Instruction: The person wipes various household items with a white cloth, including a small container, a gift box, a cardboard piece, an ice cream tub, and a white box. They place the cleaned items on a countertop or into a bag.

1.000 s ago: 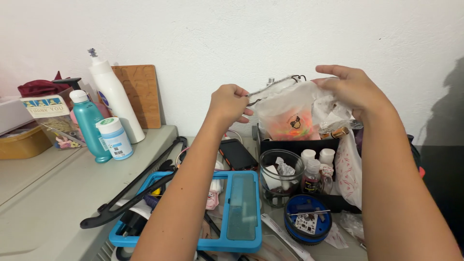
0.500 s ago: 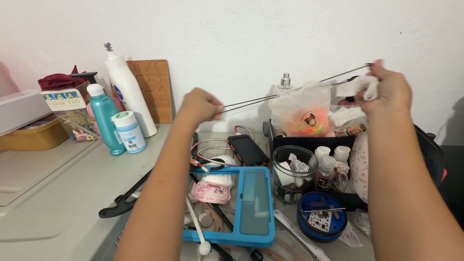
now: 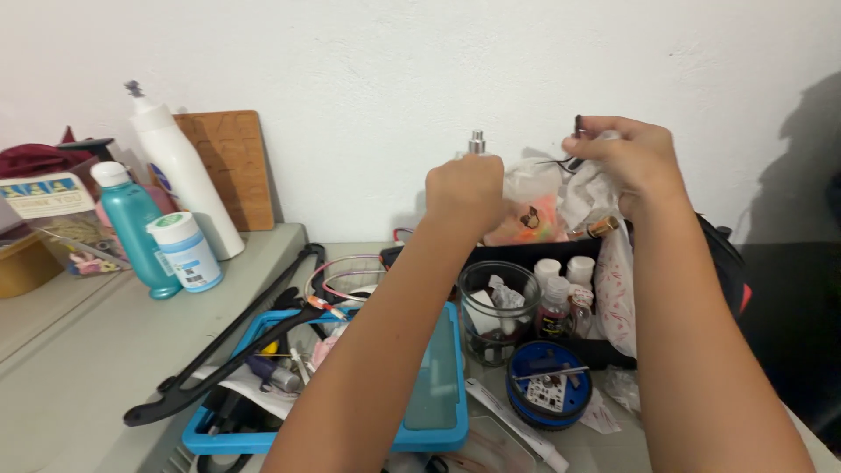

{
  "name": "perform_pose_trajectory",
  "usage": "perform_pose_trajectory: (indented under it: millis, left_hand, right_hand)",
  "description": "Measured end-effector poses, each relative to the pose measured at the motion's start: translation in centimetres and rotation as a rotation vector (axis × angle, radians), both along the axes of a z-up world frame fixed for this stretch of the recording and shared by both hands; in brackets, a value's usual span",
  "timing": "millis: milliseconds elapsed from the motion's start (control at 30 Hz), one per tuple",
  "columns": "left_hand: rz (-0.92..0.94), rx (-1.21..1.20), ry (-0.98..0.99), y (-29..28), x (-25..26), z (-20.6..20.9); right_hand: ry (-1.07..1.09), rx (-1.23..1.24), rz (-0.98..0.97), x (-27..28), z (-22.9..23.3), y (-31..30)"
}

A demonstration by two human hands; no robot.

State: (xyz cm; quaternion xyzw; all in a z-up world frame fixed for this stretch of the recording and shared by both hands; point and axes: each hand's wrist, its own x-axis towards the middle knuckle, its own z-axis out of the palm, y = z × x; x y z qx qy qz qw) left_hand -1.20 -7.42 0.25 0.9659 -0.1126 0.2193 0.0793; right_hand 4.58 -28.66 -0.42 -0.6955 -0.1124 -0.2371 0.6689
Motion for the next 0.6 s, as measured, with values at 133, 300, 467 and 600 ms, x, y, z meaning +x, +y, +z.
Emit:
perform_pose_trajectory:
  millis: [133,300,467,600]
  left_hand:
    - [-0.089,-0.492,-0.290,-0.1,1.2,2.8]
    - [-0.007,-0.618,-0.570,3.7,2.4,9.6]
    - [0.110,-0.514,-0.565,11.7,1.8,10.1]
    - [0.220,-0.482,-0.349,16.0,1.5,5.1]
  right_hand:
    - [0.037,0.060,0.118,-2.5,0.9,0.8]
    - [-0.019,0.027,0.227,-4.1,2.3,3.6]
    - [-0.034,-0.117,0.269,-3.8,2.6,7.7]
    - [-0.088,0.018,0.190,-3.3,2.0,9.1]
